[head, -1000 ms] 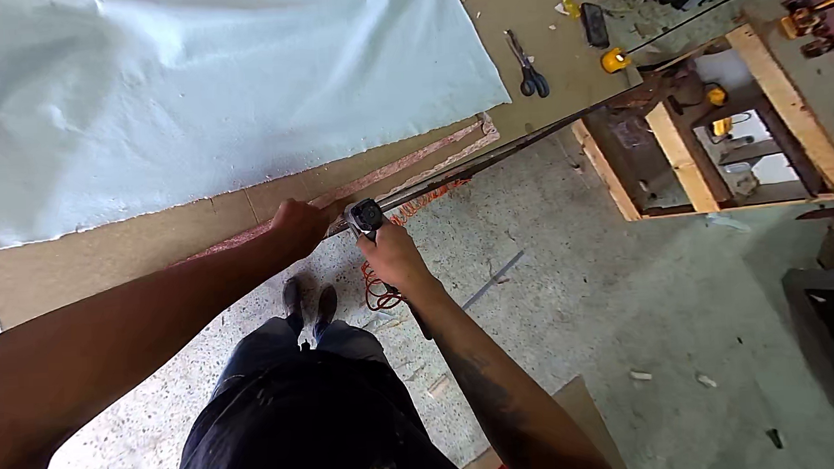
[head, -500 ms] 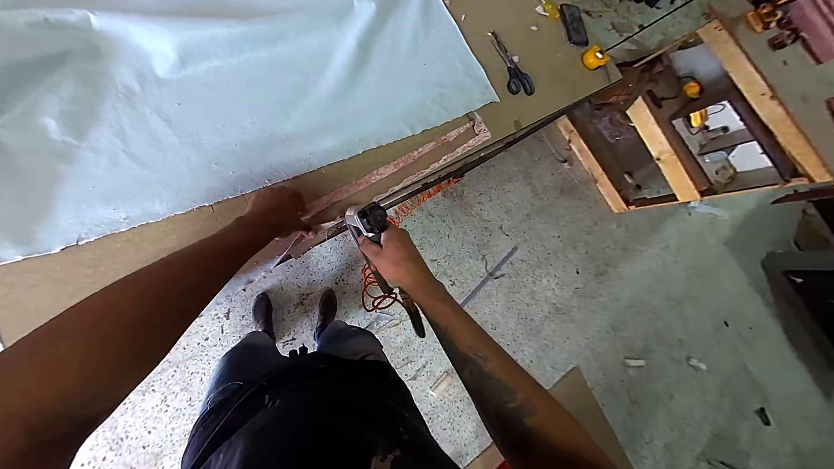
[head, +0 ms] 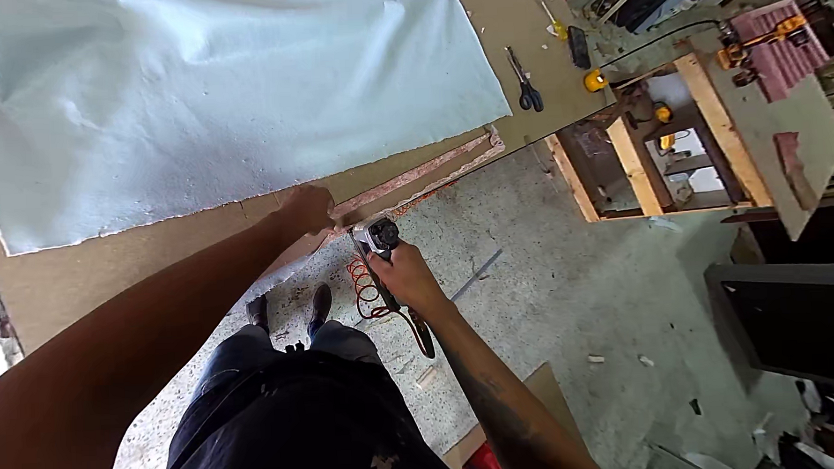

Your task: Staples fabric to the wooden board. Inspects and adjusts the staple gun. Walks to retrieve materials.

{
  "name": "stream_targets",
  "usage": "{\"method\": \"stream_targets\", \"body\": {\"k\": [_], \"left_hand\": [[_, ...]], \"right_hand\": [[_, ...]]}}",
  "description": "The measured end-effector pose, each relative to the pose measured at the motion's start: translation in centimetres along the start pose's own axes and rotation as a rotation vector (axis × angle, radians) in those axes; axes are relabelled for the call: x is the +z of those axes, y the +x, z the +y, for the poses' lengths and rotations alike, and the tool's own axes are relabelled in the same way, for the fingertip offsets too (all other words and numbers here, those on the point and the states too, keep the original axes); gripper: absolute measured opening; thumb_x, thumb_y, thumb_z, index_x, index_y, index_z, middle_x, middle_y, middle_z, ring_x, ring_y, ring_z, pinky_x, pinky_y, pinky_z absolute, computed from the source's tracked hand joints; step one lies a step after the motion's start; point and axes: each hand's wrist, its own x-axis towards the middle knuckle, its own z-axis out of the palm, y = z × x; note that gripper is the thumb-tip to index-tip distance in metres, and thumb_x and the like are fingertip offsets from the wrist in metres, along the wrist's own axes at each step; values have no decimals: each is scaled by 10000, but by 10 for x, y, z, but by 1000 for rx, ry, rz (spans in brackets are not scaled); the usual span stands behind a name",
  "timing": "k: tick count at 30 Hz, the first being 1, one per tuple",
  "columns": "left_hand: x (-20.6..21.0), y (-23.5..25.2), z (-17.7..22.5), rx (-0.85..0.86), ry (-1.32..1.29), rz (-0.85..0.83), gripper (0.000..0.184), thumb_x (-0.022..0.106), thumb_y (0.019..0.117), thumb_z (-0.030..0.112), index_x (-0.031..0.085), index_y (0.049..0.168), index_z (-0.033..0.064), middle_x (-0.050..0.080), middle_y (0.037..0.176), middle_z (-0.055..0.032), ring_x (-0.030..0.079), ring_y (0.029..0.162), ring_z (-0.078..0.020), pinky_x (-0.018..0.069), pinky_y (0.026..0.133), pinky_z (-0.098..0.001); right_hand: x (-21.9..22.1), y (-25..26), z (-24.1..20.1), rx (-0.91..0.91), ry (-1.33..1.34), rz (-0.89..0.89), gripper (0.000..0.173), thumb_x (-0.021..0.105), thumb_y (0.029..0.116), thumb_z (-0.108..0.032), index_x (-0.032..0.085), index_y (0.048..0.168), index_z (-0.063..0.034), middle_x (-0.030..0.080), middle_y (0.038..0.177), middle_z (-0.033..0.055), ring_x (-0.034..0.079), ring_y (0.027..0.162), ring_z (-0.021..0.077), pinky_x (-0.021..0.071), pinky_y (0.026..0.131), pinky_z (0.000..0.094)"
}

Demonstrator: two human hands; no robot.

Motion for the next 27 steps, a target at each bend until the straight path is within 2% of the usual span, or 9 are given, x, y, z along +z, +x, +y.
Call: {"method": "stream_targets", "body": {"k": [9,13,15,17,18,21,22,24,27], "left_hand": [[3,0,-6,27,28,33,404,764,873,486,746,978,96,724,982,-164,689,998,-384,536,860,-653],[6,-45,-10,61,-33,137,341,631,987,422,715,947,94,706,924,-158,690,935,-382,545,806,-653],[16,-82,0,36,96,131,430,582,987,505,708,941,96,711,925,-163,700,921,-394,551,760,-652],[32,-99,15,-6,287,44,579,616,910,651,712,952,81,713,923,-157,701,911,-379,547,767,-620],[38,-100,20,-15,363,18,549,649,905,612,712,940,68,715,916,-156,700,902,-371,542,781,-606],[37,-95,30,-41,446,-12,133,645,947,168,693,956,44,703,943,-159,691,910,-369,545,762,-568],[36,-90,28,-49,398,-32,121,654,929,145,692,962,36,703,964,-172,694,927,-385,554,740,-581],[31,-75,13,-73,250,-104,272,732,907,276,713,1000,22,702,1058,-202,673,1035,-415,543,834,-642],[22,-60,-1,-52,218,-157,313,742,896,367,739,970,63,713,1019,-160,678,1019,-371,540,863,-627]], "right_hand": [[23,-11,-23,-10,-65,-23,226,592,1004,-349,670,1025,-138,633,705,39,627,587,191,533,544,445],[22,-14,-30,2,-82,-27,217,594,993,-332,664,1057,-137,626,705,51,618,577,203,517,521,448],[21,-13,-30,0,-75,-32,227,595,990,-331,662,1070,-130,635,714,59,632,598,215,528,540,461],[18,-15,-32,5,-84,-50,229,596,984,-320,657,1089,-126,639,744,71,644,642,233,529,570,482],[16,-16,-33,2,-93,-51,229,593,981,-317,655,1095,-128,640,747,74,646,644,239,527,564,484],[9,-20,-40,6,-136,-68,260,586,990,-327,643,1129,-115,651,790,99,659,682,274,529,576,506],[8,-23,-41,5,-156,-63,260,590,989,-327,638,1121,-108,652,795,107,662,689,285,527,579,513],[15,-26,-40,-16,-186,-45,267,603,987,-314,630,1130,-90,666,816,127,682,715,305,543,600,534],[20,-24,-34,-46,-195,-8,283,623,973,-291,626,1171,-89,689,868,128,702,778,306,568,662,537]]}}
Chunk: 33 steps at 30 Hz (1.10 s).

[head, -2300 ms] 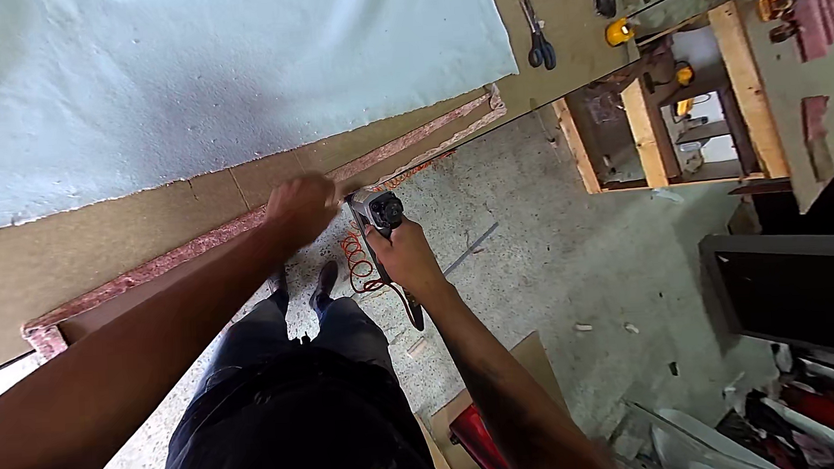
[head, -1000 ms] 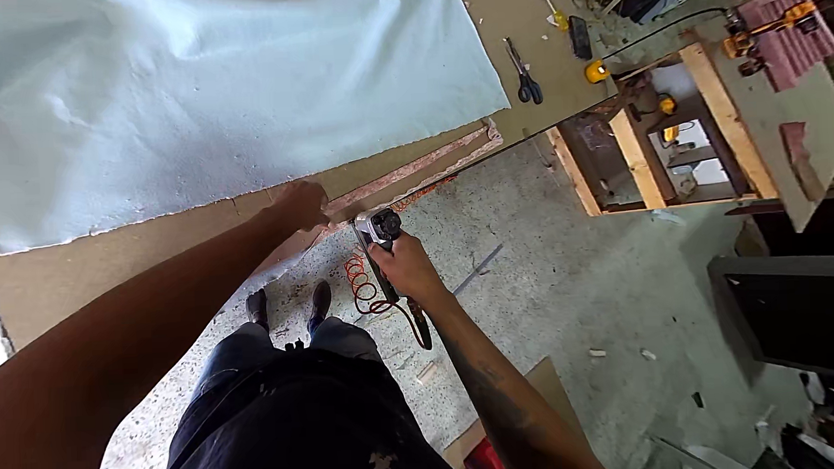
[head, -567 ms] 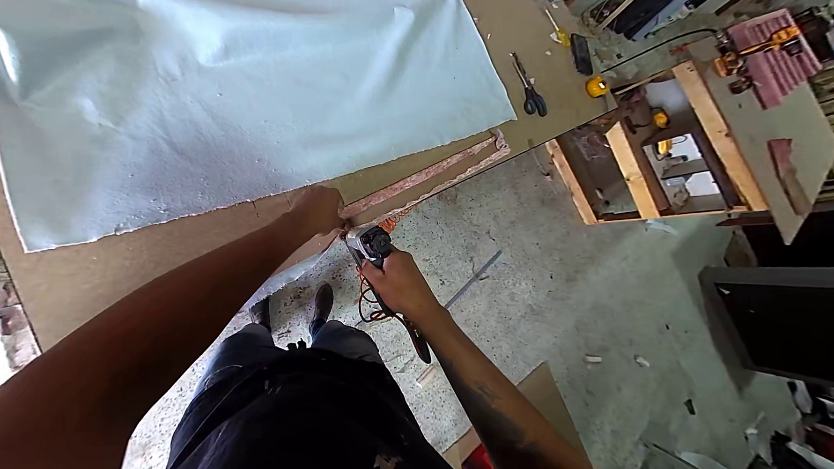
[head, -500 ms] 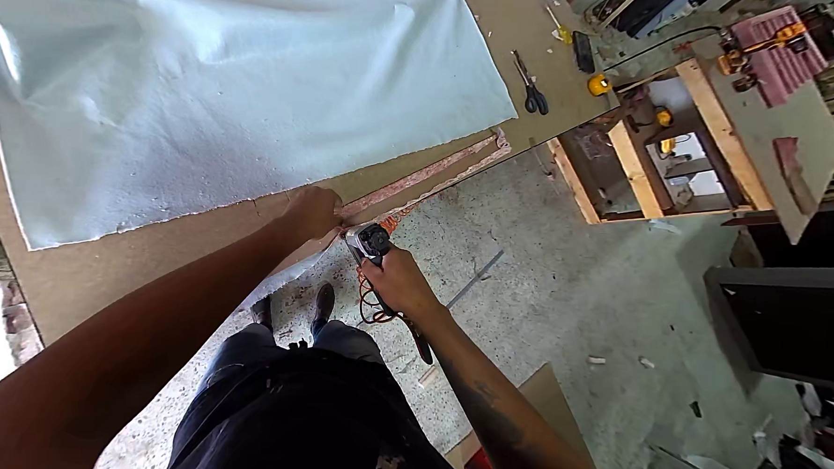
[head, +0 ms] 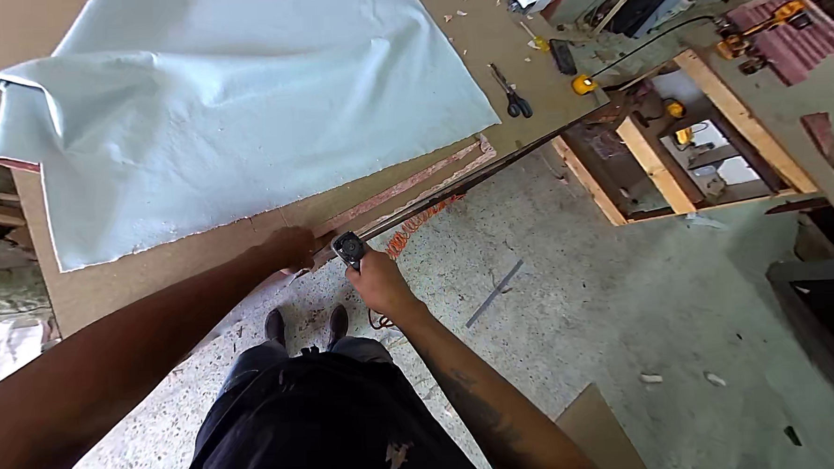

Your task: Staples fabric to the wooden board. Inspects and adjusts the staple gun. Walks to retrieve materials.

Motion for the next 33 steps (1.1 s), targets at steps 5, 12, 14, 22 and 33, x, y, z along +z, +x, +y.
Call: {"method": "stream_targets", "body": {"k": [5,12,14,22,33], "left_hand": [[1,-10,-11,-56,21,102,384,751,877,536,762,935,156,735,959,-88,700,962,-320,551,816,-620],[6,-8,-46,-107,-188,187,530,810,780,607,757,1017,136,730,999,-149,690,997,-382,540,841,-664],[6,-4,-49,-65,-188,164,526,803,801,586,755,1029,114,729,1004,-166,690,997,-393,536,849,-671],[6,-2,-59,8,-194,162,399,779,863,472,759,1016,104,733,995,-167,700,984,-384,539,861,-661],[18,-41,-69,81,-242,261,364,569,1019,438,714,969,107,707,921,-153,691,930,-376,537,802,-653]], "right_hand": [[6,-3,6,-1,83,2,259,601,980,-304,631,1143,-105,669,821,111,678,698,280,557,603,511],[19,1,9,-1,189,24,244,598,979,-341,663,1084,-131,649,740,63,649,629,222,542,577,483],[20,-2,2,-1,180,20,233,596,974,-329,665,1076,-131,648,730,66,645,607,220,539,556,474],[33,-11,-26,30,165,-29,223,596,985,-341,660,1074,-146,647,719,49,645,602,199,546,558,448],[49,-20,-54,32,127,-53,220,588,985,-327,663,1036,-127,637,684,53,637,567,211,540,535,459]]}}
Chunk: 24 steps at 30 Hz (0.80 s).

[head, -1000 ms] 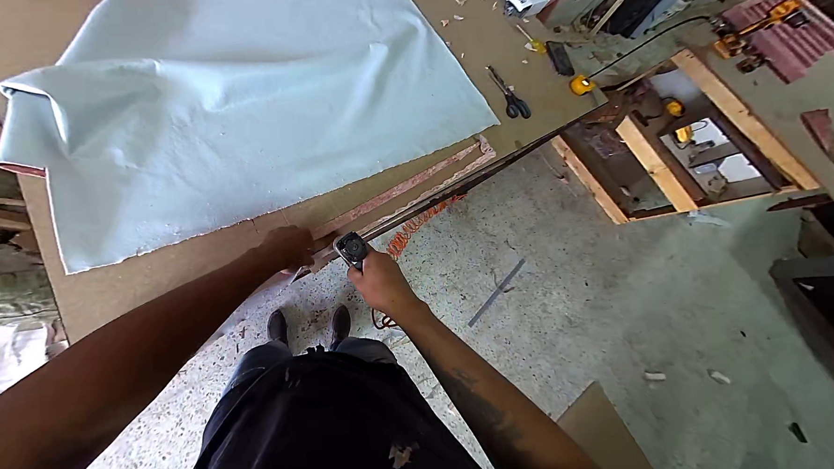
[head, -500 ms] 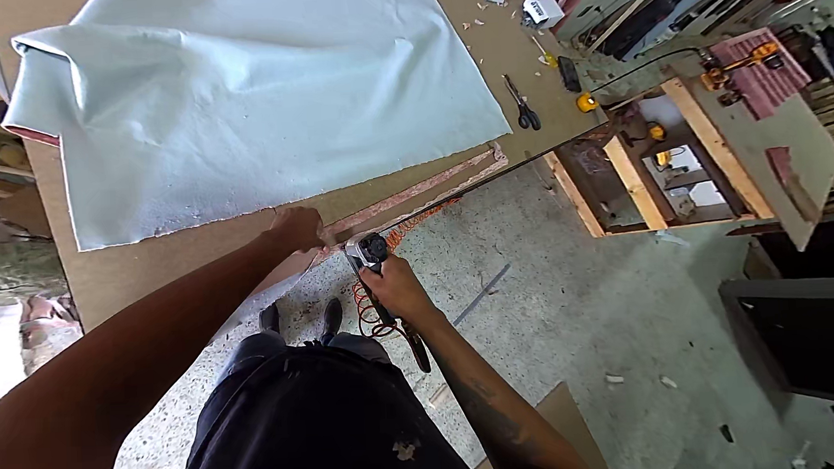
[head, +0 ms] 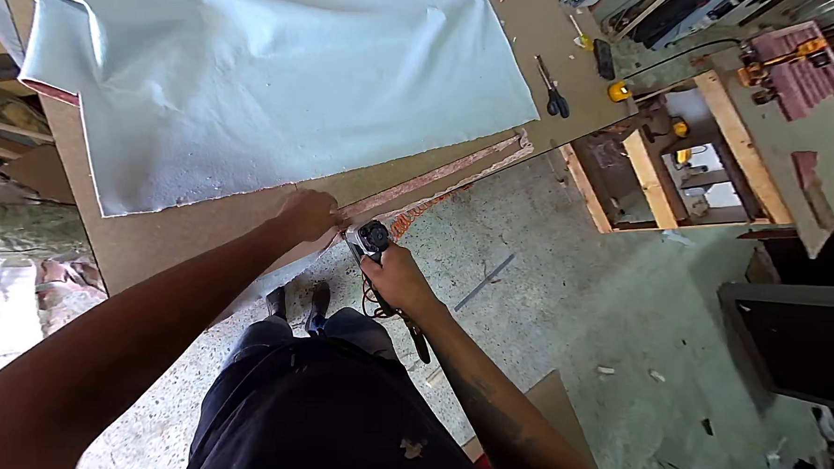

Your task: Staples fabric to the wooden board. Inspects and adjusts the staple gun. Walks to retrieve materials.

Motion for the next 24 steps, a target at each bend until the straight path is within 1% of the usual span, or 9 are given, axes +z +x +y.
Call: {"method": "stream_targets", "body": {"k": [2,4,5,7,9,14,18,21,24], "left_hand": [[2,-36,8,18,105,28,428,537,1008,497,707,971,106,709,924,-150,696,929,-373,541,809,-645],[19,-59,27,-44,297,-36,606,597,887,696,723,994,113,727,959,-122,696,954,-338,507,910,-616],[28,-63,34,-70,361,-71,619,631,861,705,723,1000,108,730,970,-111,694,960,-325,485,953,-607],[33,-60,36,-70,398,-90,407,657,953,477,718,990,76,727,984,-130,691,975,-334,486,954,-594],[29,-48,28,-41,314,-97,250,620,979,289,722,978,60,718,963,-156,695,960,-362,536,849,-597],[19,-39,-1,41,169,-152,235,671,967,348,776,947,138,736,922,-89,699,942,-310,551,860,-582],[5,-35,-12,46,252,-170,288,656,972,485,789,990,230,748,924,-35,711,934,-271,561,840,-584],[-1,-31,-18,-7,308,-140,413,718,892,572,769,966,169,737,904,-79,708,914,-306,554,806,-598],[-3,-29,-32,-85,201,-72,525,772,810,627,764,992,134,737,959,-122,699,972,-348,542,856,-630]], "right_hand": [[-5,3,0,-16,-14,-15,214,590,983,-322,653,1065,-134,644,711,54,645,590,213,548,548,463],[-12,-2,-1,-19,-30,-41,233,598,980,-316,655,1102,-126,637,745,81,637,629,249,524,559,495],[-14,-5,-1,-20,-40,-60,250,595,981,-320,652,1123,-123,640,760,91,641,640,261,526,563,504],[-16,-3,-2,-37,-66,-62,255,597,980,-331,645,1121,-124,655,754,96,659,625,264,544,547,503],[-20,3,0,-48,-110,-77,257,603,984,-328,640,1116,-110,659,802,107,668,702,283,545,612,523],[-22,9,-1,-88,-222,-113,295,595,979,-322,624,1174,-102,697,895,127,710,838,312,574,717,554],[-26,-2,-2,-93,-140,-96,290,612,985,-297,635,1194,-98,687,866,134,696,781,306,561,663,545],[-18,-4,5,-93,-46,-86,249,595,994,-316,647,1146,-125,666,781,95,666,656,257,550,587,506],[0,-2,6,-96,30,-71,243,599,995,-344,657,1107,-136,671,737,66,656,573,210,570,542,458]]}}
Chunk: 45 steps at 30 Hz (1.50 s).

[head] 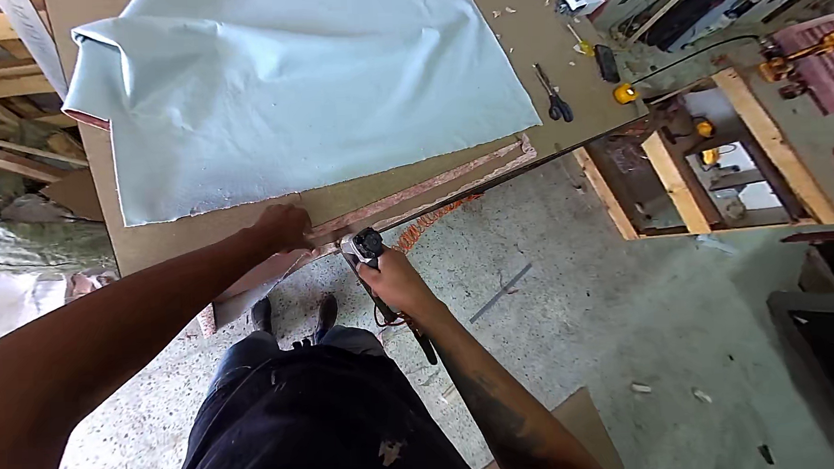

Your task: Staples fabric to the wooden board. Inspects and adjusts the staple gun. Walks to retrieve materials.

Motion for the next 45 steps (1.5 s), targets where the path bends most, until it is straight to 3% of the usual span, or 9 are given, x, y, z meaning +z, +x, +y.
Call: {"method": "stream_targets", "body": {"k": [11,15,19,23,28,33,36,41,45], "left_hand": [[4,2,-18,119,-82,-11,347,743,900,462,751,960,120,725,946,-150,696,944,-380,540,809,-664],[1,6,-22,129,-62,-20,387,695,922,506,742,951,122,722,940,-151,700,940,-380,543,793,-660],[7,-37,-37,180,-99,21,391,572,1007,480,723,972,121,715,915,-141,700,923,-370,545,787,-647],[37,-103,-22,124,157,-53,607,675,842,690,741,995,107,734,961,-125,696,956,-339,485,958,-634],[39,-90,-21,102,111,-108,226,634,956,295,733,955,92,718,950,-133,694,956,-346,545,842,-599],[34,-85,-53,175,-1,-80,328,601,999,417,719,845,153,698,849,-52,668,892,-269,503,849,-563],[38,-86,-65,129,43,-43,360,609,979,536,772,926,219,731,943,-4,654,1002,-239,441,942,-573],[35,-88,-72,23,21,54,436,691,890,623,771,978,203,732,975,-51,647,1034,-284,452,961,-575],[37,-81,-83,57,-94,40,375,732,900,512,760,943,140,736,937,-118,696,960,-343,528,877,-632]], "right_hand": [[47,-16,-54,108,-10,9,239,596,995,-358,666,1055,-138,655,696,48,642,558,194,556,534,439],[62,-22,-74,127,-55,0,230,590,998,-358,658,1042,-143,640,702,48,634,575,198,539,536,446],[68,-26,-83,156,-53,7,239,591,995,-362,657,1069,-145,639,696,64,625,539,211,529,490,448],[70,-25,-79,126,-75,10,230,579,994,-331,653,1065,-125,634,736,74,643,638,239,532,575,496],[66,-26,-79,94,-130,20,270,590,990,-328,647,1152,-119,667,806,96,676,714,274,547,618,525],[72,-35,-75,25,-206,59,290,616,974,-264,627,1203,-87,701,925,134,712,834,313,575,704,543],[73,-40,-73,29,-150,50,275,605,986,-273,640,1183,-85,693,903,131,702,803,299,569,686,539],[86,-38,-69,26,-2,86,241,598,999,-355,674,1073,-139,668,789,58,662,672,209,563,616,481],[105,-45,-93,66,-16,85,228,592,999,-326,675,1072,-127,664,772,72,654,643,221,549,579,478]]}}
